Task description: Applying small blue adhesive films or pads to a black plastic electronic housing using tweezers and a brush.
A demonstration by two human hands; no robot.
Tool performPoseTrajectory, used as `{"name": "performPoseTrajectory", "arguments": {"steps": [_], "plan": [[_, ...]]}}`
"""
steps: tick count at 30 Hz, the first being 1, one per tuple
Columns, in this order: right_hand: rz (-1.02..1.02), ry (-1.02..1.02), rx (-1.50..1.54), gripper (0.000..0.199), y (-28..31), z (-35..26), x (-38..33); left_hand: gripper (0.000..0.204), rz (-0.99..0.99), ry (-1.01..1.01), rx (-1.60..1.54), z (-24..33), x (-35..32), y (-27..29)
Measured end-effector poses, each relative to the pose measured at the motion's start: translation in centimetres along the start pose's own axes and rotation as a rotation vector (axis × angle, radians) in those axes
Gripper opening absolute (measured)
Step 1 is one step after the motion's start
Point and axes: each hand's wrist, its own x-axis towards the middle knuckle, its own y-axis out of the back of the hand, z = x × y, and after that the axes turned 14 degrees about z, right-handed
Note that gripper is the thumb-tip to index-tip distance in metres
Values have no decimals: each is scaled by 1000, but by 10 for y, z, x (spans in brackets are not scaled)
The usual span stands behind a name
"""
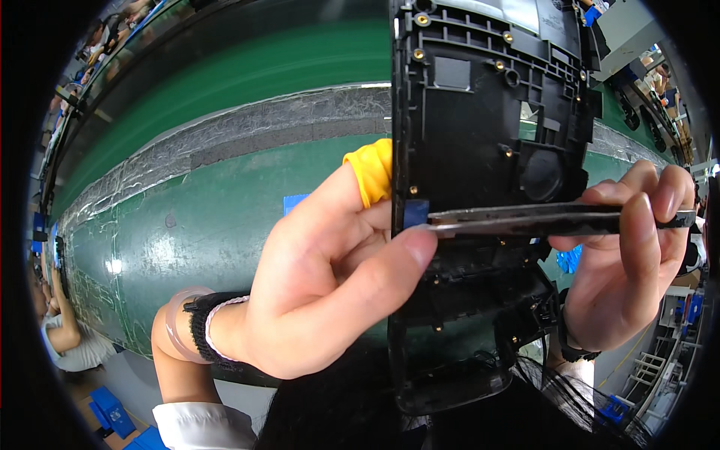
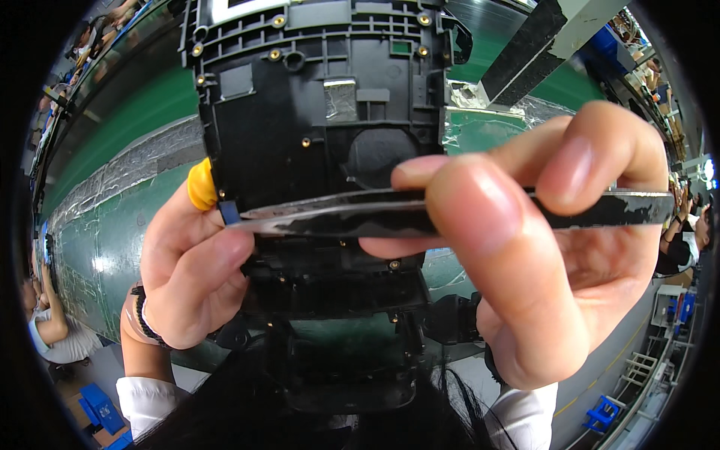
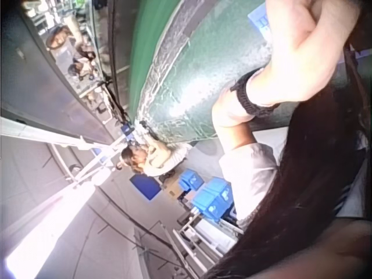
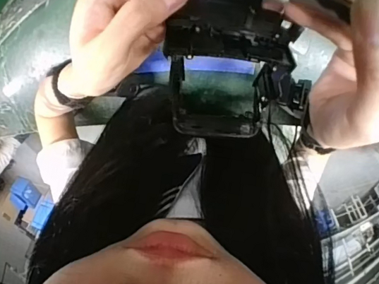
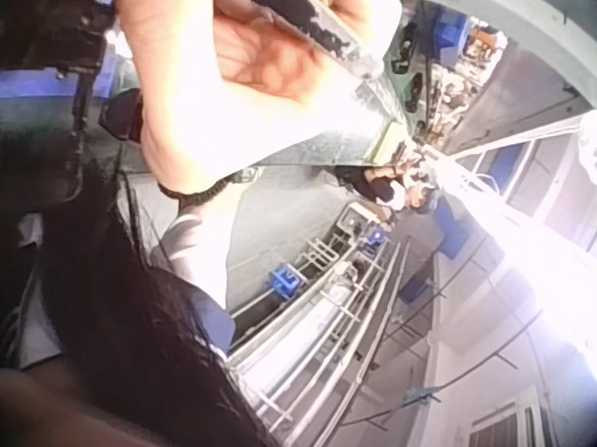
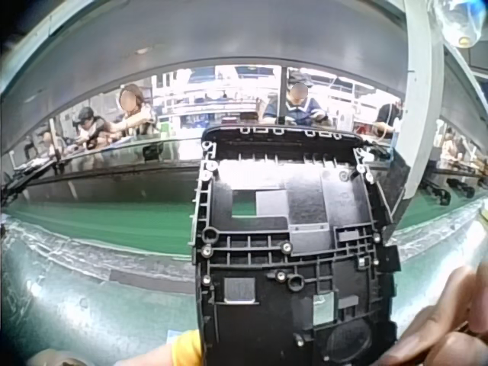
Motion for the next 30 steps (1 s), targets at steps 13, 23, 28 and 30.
{"name": "performPoseTrajectory", "arguments": {"steps": [13,23,28,30], "plan": [[-251,43,-101,15,14,0,21,36,-41,-160,-306,-8,4,-1],[-211,-71,-22,18,33,10,25,34,-7,-87,-160,-8,11,1],[-156,65,-191,18,23,-3,21,36,-100,-292,7,-7,14,10],[-168,61,-208,19,24,-6,21,37,-103,-330,15,-7,15,12]]}}
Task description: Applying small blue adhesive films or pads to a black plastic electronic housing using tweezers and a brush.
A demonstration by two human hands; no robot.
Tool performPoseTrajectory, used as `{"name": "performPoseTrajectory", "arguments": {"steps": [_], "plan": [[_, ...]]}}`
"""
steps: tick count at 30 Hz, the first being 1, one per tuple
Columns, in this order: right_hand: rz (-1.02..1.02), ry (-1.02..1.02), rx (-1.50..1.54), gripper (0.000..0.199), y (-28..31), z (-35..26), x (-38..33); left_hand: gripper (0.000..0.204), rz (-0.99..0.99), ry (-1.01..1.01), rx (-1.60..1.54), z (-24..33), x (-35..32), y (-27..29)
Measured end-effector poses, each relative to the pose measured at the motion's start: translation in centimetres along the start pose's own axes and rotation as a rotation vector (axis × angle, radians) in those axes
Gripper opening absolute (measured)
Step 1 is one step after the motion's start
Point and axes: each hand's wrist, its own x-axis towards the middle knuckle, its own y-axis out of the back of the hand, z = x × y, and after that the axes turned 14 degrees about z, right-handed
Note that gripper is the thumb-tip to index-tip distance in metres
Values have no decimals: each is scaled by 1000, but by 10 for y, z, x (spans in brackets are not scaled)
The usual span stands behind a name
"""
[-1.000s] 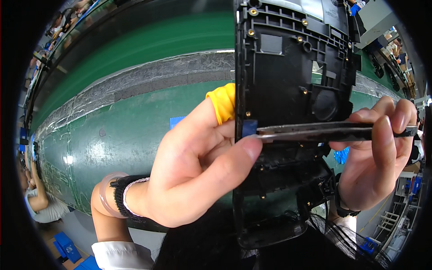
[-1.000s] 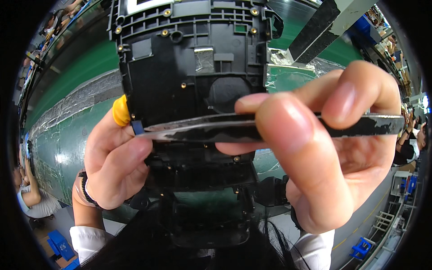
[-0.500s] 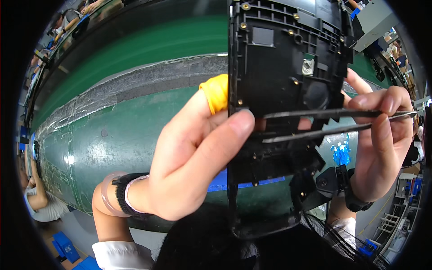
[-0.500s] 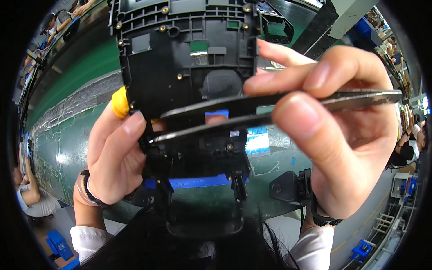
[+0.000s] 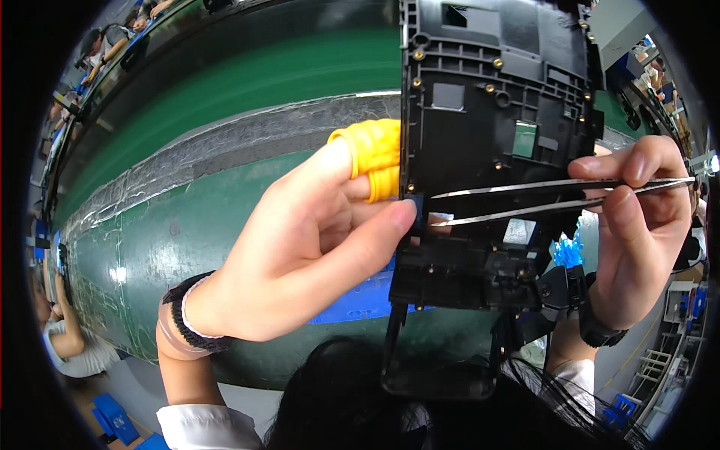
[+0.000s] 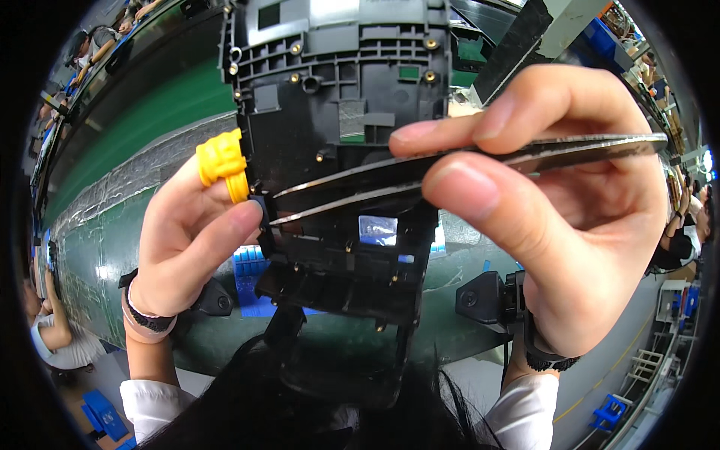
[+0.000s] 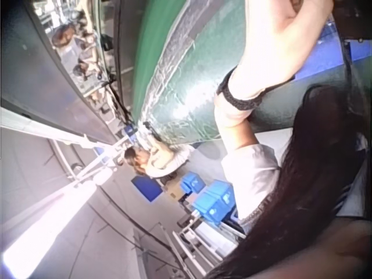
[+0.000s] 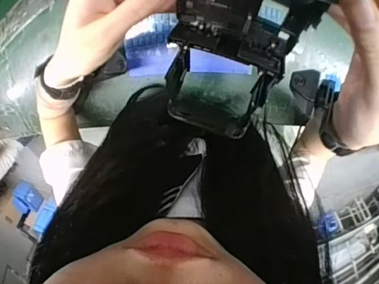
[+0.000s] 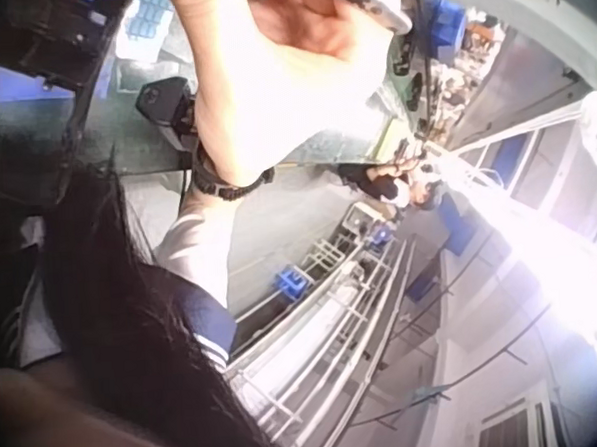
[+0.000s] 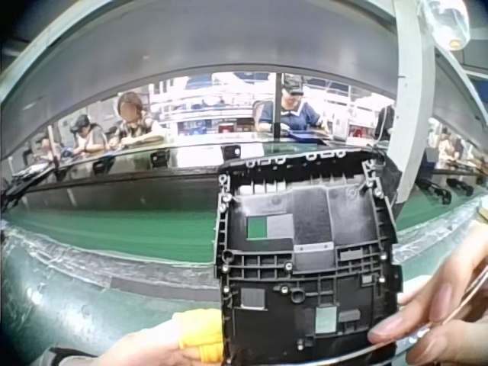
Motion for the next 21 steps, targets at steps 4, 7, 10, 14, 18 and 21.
{"name": "performPoseTrajectory", "arguments": {"steps": [4,7,10,14,18,21], "plan": [[-18,-15,-41,20,-2,-1,-2,35,-38,136,92,5,0,2],[-14,18,-107,22,-3,-1,-1,35,-52,102,162,6,0,5],[-47,41,-139,23,-4,-3,-1,35,-47,120,207,6,1,7],[-10,-145,-9,22,-18,-17,3,40,-66,270,89,11,8,9],[-42,-132,301,16,-17,4,9,47,-36,316,-300,6,8,4],[-35,-279,409,17,-18,6,8,56,-106,310,-526,4,9,4]]}}
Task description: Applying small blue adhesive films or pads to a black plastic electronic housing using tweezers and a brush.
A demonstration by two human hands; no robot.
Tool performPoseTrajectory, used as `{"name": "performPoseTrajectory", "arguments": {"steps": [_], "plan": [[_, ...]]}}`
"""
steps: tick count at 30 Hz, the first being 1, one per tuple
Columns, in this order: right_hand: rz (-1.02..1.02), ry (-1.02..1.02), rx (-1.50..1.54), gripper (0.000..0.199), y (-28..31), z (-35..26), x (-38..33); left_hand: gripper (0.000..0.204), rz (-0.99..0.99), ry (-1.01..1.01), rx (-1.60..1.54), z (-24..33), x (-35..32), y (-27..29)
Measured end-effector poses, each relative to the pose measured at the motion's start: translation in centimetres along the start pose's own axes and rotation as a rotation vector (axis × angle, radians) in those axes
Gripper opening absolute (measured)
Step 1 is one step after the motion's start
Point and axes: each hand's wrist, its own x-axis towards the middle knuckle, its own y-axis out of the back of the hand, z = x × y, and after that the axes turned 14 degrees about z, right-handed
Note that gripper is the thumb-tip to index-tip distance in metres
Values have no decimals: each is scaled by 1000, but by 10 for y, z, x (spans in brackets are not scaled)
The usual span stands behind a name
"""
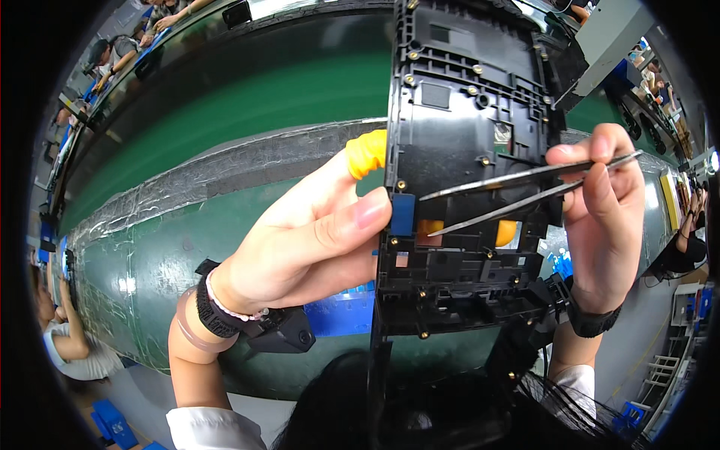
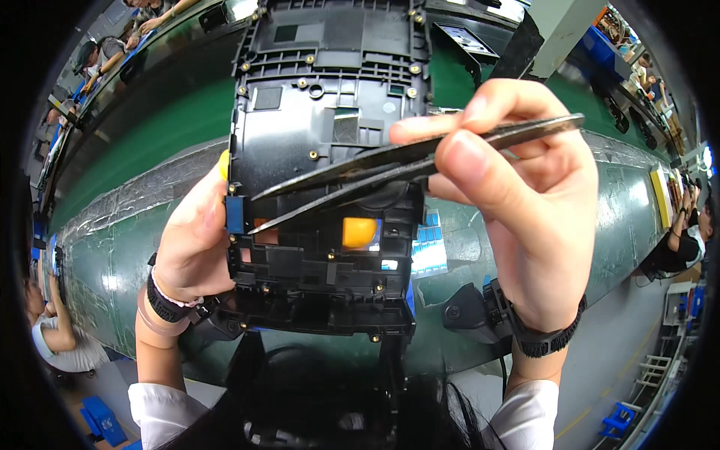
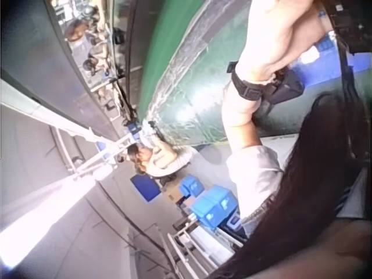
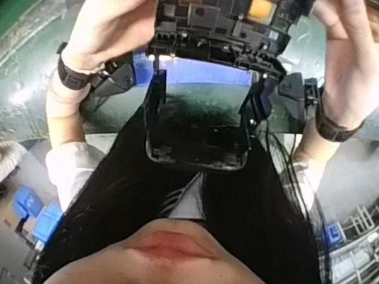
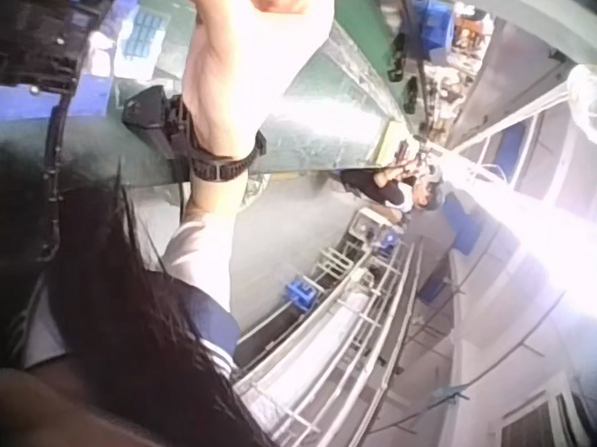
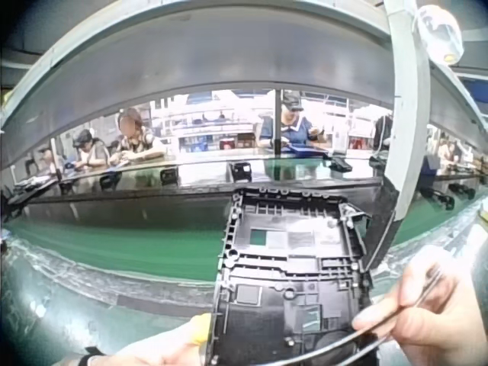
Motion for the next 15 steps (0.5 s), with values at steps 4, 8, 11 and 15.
{"name": "performPoseTrajectory", "arguments": {"steps": [4,8,11,15], "plan": [[47,206,8,21,5,4,5,53,39,-51,49,4,-3,4],[5,470,-199,17,-2,-18,-23,60,121,-270,87,-1,-1,-2],[-44,639,-335,15,-14,-21,-38,57,190,-390,208,-8,2,0],[-12,706,-294,19,-13,-2,-48,61,254,-298,109,-5,-6,4]]}}
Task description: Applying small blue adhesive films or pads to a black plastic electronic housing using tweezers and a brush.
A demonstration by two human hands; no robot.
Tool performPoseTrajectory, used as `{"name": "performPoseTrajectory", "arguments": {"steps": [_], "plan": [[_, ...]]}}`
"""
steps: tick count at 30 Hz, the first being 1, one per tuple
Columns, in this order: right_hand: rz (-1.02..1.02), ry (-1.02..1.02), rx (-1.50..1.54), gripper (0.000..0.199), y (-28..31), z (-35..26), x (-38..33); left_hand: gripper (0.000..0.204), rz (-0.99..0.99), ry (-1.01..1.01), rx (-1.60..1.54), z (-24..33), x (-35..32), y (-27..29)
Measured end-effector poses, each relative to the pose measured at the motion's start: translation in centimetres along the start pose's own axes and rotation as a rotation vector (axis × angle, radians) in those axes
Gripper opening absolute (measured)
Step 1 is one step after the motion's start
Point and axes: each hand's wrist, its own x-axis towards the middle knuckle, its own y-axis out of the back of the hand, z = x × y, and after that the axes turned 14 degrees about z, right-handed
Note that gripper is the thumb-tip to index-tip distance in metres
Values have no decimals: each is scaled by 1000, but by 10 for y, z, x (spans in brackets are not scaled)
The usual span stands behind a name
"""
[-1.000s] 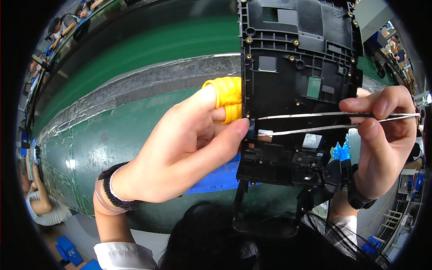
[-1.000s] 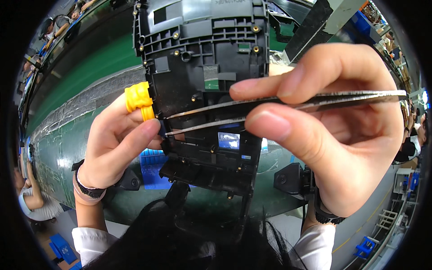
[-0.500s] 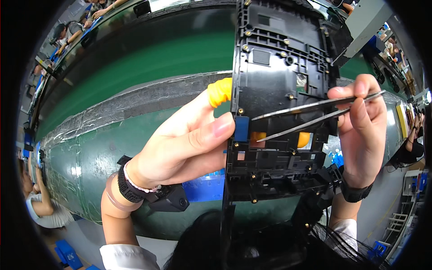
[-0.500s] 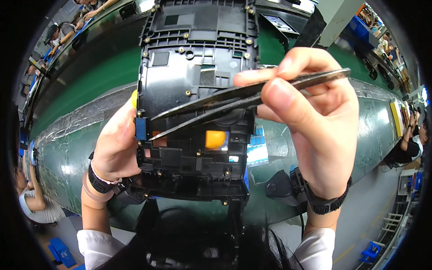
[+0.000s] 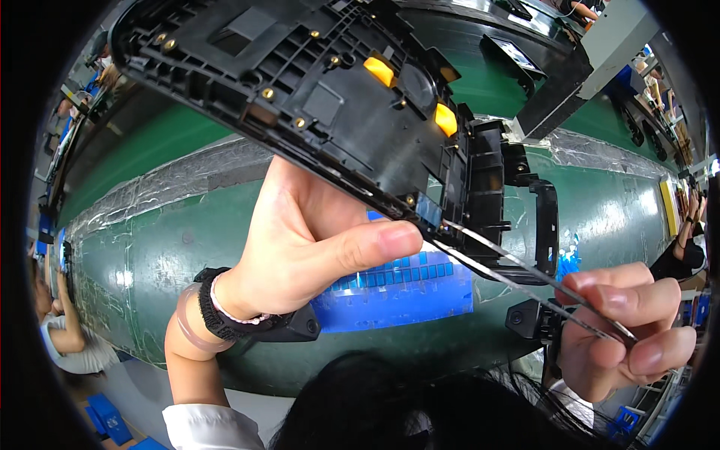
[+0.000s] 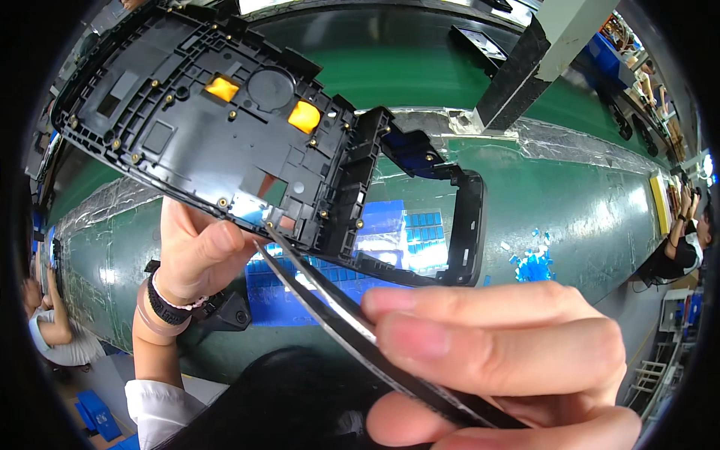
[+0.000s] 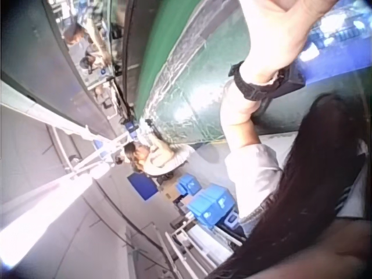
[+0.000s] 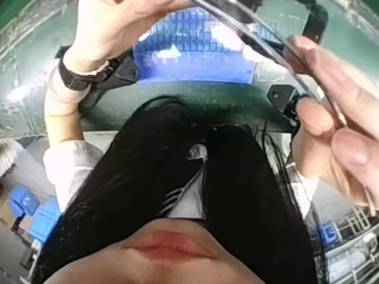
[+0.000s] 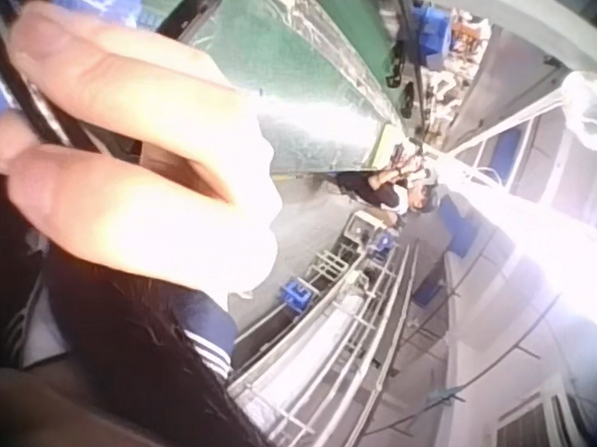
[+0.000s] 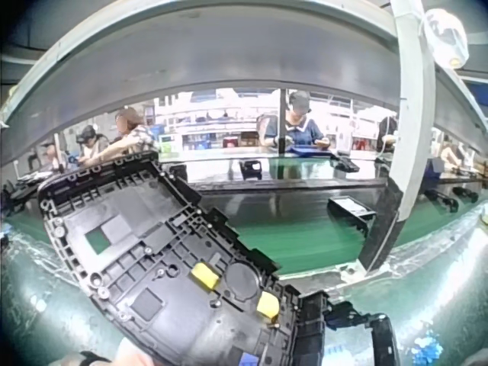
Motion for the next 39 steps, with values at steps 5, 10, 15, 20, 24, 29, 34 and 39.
{"name": "performPoseTrajectory", "arguments": {"steps": [5,10,15,20,24,29,34,39], "plan": [[8,47,-73,15,-4,-2,0,51,-75,-37,76,-3,1,3],[-21,68,-37,12,-5,3,-1,42,-75,-34,80,-4,1,4],[-50,119,-5,10,-2,4,1,37,-132,-158,186,-8,2,6],[-34,39,-49,13,-2,-4,-1,35,-128,-103,143,-5,2,3],[-31,32,-43,13,-3,-5,-1,36,-115,-126,101,-8,0,3],[-18,25,-27,14,-4,-2,-3,35,-102,-131,133,-7,1,3],[25,43,2,14,-5,-1,-4,26,-51,-112,265,-4,-3,4],[16,-25,-78,12,5,-2,0,19,-37,-71,306,-6,-5,6]]}}
